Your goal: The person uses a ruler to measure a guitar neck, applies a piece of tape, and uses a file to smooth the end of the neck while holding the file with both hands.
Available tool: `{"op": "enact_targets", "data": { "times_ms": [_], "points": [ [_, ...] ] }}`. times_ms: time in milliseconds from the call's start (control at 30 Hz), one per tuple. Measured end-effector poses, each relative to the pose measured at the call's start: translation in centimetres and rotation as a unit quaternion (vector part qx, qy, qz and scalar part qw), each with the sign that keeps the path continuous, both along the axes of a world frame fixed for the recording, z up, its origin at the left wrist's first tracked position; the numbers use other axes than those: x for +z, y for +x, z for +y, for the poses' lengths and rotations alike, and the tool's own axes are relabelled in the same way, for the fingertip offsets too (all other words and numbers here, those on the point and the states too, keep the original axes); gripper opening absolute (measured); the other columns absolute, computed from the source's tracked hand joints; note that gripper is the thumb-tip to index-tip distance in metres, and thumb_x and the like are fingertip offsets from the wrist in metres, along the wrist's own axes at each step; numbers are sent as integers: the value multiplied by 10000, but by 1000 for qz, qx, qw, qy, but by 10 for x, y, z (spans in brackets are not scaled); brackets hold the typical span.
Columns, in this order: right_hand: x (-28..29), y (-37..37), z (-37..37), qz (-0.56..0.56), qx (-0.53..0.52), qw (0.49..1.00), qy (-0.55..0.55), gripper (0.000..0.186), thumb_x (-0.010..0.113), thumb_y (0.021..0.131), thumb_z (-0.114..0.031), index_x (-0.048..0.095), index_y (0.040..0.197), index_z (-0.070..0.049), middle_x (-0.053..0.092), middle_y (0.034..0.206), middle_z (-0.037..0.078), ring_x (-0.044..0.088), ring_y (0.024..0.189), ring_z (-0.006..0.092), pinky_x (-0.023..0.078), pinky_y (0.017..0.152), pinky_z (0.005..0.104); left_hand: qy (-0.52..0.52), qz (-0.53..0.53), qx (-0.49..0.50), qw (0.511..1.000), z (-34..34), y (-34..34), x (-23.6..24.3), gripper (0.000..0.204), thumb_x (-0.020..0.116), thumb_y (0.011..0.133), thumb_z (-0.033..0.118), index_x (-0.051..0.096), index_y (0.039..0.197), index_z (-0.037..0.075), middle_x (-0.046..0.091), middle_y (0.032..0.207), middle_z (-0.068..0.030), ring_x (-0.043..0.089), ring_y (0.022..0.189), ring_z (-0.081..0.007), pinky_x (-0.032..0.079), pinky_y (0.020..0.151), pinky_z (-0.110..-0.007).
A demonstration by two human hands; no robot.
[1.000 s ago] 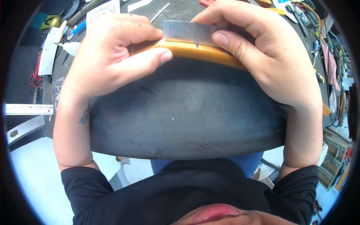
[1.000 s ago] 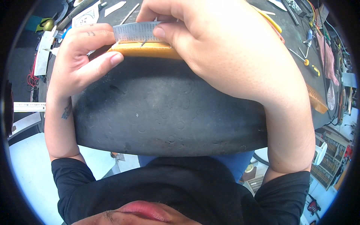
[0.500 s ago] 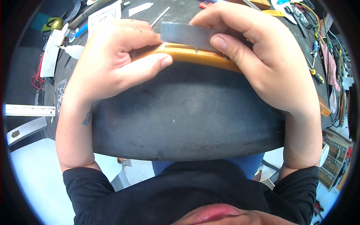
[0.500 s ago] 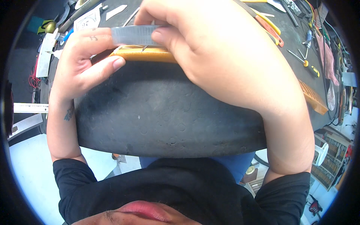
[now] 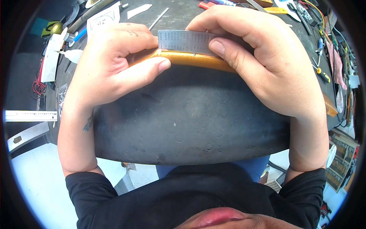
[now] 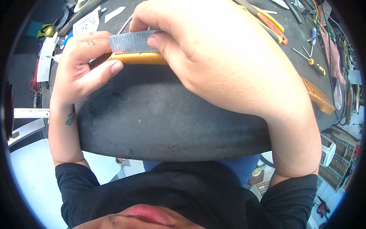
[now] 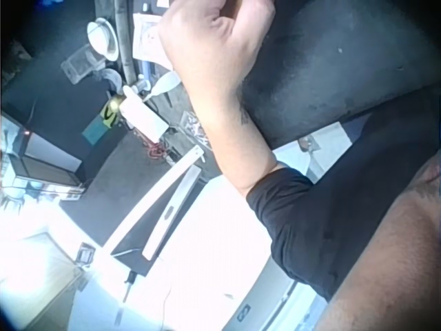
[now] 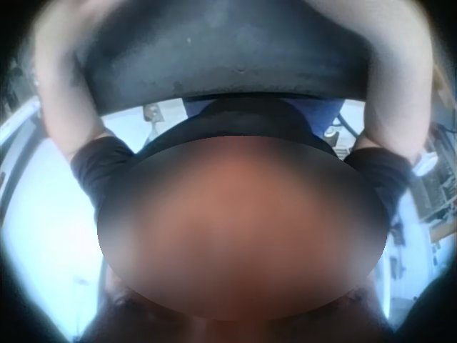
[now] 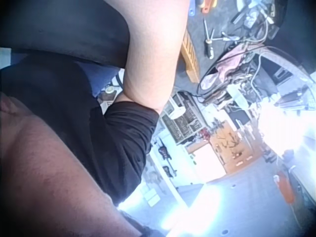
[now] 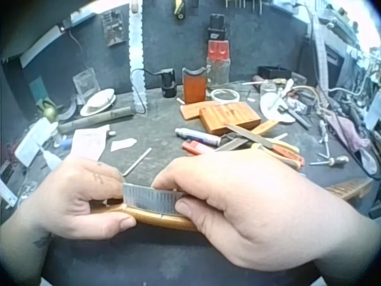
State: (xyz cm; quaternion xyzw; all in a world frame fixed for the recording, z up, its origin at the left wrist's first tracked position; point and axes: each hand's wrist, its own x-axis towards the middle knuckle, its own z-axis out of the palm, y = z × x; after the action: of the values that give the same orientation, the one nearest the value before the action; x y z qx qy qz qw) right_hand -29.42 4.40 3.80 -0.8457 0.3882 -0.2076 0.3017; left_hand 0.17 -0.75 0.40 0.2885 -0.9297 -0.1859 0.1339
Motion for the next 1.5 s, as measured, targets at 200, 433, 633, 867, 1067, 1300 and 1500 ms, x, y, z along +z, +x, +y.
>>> {"op": "enact_targets", "data": {
  "times_ms": [200,433,633,867,1067,1300,1500],
  "points": [
    [-4,-2,-1,-16,14,1000,13,232,668,1075,-105,703,1274,9,728,963,185,734,865,344,590,792,422,-15,10,-19,1000,-2,0,-2,353,805,979,288,802,1114,-39,687,862,-120,647,736,-252,483,681,-365],
    [-2,11,14,11,-24,994,-108,223,681,1059,-93,718,1256,6,731,946,183,738,857,343,588,793,423,-8,11,-17,1000,-1,0,-3,362,802,991,303,802,1112,-38,688,865,-115,648,743,-240,493,689,-365],
    [-1,12,12,84,-28,991,-102,222,683,1052,-80,713,1251,13,735,960,187,741,856,338,587,782,419,-13,13,-22,1000,-2,1,-3,351,803,990,294,803,1108,-36,681,863,-105,630,734,-228,477,675,-359],
    [-1,11,10,42,-34,996,-68,205,687,1048,-72,720,1232,14,738,955,185,746,862,338,590,788,410,-12,12,-21,1000,-1,-1,-2,341,805,987,285,801,1103,-36,669,855,-100,613,719,-211,465,660,-353],
    [-22,-1,-2,27,-41,998,-49,220,693,1051,-75,721,1248,20,746,965,190,749,886,334,591,809,414,-10,3,-8,1000,0,-4,2,336,817,956,250,801,1112,-47,700,884,-119,652,744,-257,499,690,-366],
    [-17,-30,-2,-20,-209,933,-292,276,699,1089,-131,752,1292,49,791,1022,168,751,919,261,597,850,381,-52,27,-11,998,13,1,-10,436,842,874,215,793,1196,-74,779,1012,-183,762,916,-322,585,834,-389],
    [24,-71,2,63,-392,889,-228,258,719,1055,-178,748,924,43,699,757,104,634,694,201,531,689,392,-75,31,-15,997,20,-4,-7,472,880,811,240,795,1169,-55,763,997,-166,734,868,-328,570,788,-413]
  ]
}}
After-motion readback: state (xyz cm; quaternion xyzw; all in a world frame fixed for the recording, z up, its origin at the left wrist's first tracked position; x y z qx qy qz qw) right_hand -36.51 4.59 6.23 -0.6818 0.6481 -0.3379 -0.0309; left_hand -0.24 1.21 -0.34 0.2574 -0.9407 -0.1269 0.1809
